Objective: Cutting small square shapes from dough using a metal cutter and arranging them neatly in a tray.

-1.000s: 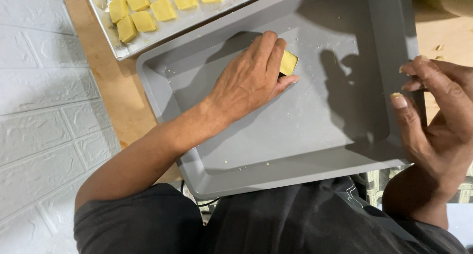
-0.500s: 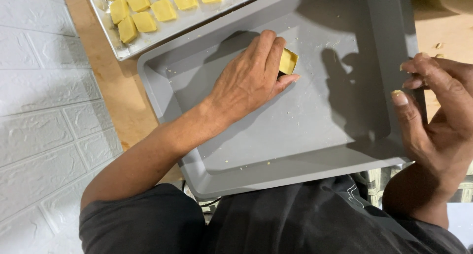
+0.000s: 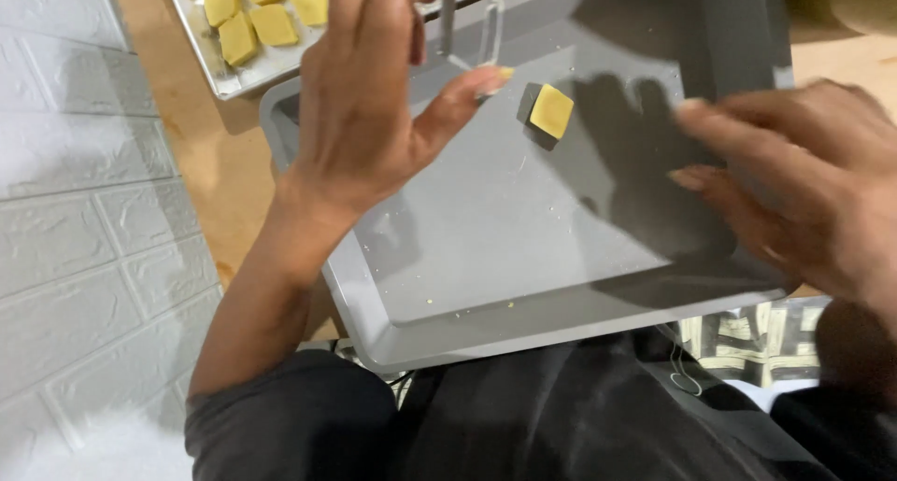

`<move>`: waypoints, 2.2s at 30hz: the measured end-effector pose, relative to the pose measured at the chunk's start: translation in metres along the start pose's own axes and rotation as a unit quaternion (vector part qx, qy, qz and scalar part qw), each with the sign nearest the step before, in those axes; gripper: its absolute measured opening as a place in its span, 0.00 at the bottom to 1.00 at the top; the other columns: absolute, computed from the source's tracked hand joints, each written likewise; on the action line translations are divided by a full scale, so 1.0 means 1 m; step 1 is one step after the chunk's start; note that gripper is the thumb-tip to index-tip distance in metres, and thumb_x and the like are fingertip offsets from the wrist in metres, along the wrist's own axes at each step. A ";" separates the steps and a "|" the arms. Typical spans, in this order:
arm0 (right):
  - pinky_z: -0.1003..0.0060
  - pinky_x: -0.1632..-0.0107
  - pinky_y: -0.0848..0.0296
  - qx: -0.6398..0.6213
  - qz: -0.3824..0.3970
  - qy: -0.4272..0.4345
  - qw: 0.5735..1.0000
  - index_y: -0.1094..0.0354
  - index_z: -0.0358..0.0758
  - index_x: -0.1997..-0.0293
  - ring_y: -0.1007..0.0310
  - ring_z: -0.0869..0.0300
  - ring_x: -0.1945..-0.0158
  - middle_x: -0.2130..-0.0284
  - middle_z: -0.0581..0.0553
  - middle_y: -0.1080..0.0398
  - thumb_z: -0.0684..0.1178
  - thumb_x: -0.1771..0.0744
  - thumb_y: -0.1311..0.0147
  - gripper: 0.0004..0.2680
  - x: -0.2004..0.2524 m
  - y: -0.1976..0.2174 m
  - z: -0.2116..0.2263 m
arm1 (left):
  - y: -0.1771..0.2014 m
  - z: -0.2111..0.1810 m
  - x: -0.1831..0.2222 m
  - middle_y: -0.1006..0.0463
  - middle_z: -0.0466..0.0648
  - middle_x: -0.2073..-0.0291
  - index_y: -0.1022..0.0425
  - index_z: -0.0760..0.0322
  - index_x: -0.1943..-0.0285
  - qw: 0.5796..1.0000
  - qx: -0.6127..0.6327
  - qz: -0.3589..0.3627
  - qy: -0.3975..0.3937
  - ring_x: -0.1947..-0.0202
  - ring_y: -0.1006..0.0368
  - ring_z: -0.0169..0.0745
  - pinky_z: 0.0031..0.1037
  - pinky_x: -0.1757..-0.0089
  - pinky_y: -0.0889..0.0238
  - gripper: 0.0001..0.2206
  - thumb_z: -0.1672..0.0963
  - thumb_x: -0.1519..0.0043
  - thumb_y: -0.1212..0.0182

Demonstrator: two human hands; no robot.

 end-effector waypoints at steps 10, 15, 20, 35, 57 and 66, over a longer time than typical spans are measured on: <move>0.52 0.53 0.27 -0.043 0.160 0.210 0.964 0.28 0.31 0.39 0.30 0.44 0.52 0.53 0.36 0.31 0.42 0.30 0.43 0.12 -0.122 -0.035 0.021 | 0.024 0.009 0.045 0.39 0.54 0.48 0.34 0.73 0.40 0.977 0.202 -0.024 0.063 0.69 0.36 0.35 0.24 0.68 0.40 0.25 0.46 0.27 0.54; 0.52 0.48 0.28 -0.032 0.202 0.265 0.942 0.28 0.33 0.38 0.31 0.45 0.51 0.52 0.36 0.32 0.43 0.31 0.42 0.14 -0.140 -0.047 0.018 | 0.024 0.020 0.056 0.39 0.54 0.49 0.35 0.74 0.39 0.967 0.240 -0.047 0.073 0.69 0.38 0.35 0.24 0.67 0.40 0.24 0.46 0.27 0.54; 0.53 0.52 0.27 -0.025 0.257 0.263 0.930 0.29 0.39 0.37 0.30 0.46 0.52 0.52 0.37 0.31 0.43 0.34 0.42 0.17 -0.139 -0.060 0.010 | 0.021 0.016 0.060 0.37 0.53 0.49 0.34 0.75 0.41 0.978 0.204 -0.020 0.035 0.69 0.34 0.38 0.28 0.64 0.32 0.24 0.46 0.27 0.55; 0.54 0.51 0.26 -0.035 0.298 0.230 0.926 0.26 0.37 0.49 0.29 0.47 0.50 0.51 0.40 0.30 0.43 0.33 0.43 0.09 -0.144 -0.060 0.017 | 0.017 0.012 0.060 0.35 0.53 0.48 0.32 0.72 0.44 0.977 0.202 -0.002 0.065 0.69 0.33 0.38 0.25 0.68 0.35 0.22 0.47 0.29 0.49; 0.55 0.52 0.27 -0.018 0.372 0.179 0.911 0.29 0.41 0.54 0.29 0.51 0.53 0.57 0.45 0.30 0.52 0.32 0.45 0.08 -0.146 -0.063 0.025 | 0.018 0.011 0.060 0.33 0.54 0.49 0.31 0.73 0.45 0.983 0.179 -0.007 0.048 0.69 0.34 0.37 0.23 0.70 0.35 0.23 0.46 0.28 0.52; 0.50 0.63 0.22 -0.041 0.418 0.128 0.898 0.30 0.52 0.43 0.24 0.51 0.54 0.58 0.49 0.25 0.51 0.33 0.46 0.12 -0.134 -0.056 0.031 | 0.016 0.011 0.061 0.33 0.53 0.48 0.32 0.71 0.44 0.981 0.183 0.007 0.064 0.69 0.32 0.38 0.24 0.71 0.37 0.22 0.46 0.29 0.51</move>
Point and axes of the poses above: each hand's wrist, its own x-axis away from the middle knuckle, its own y-axis out of the back of the hand, z = x × y, the point moved 5 cm from there along -x, towards the middle knuckle
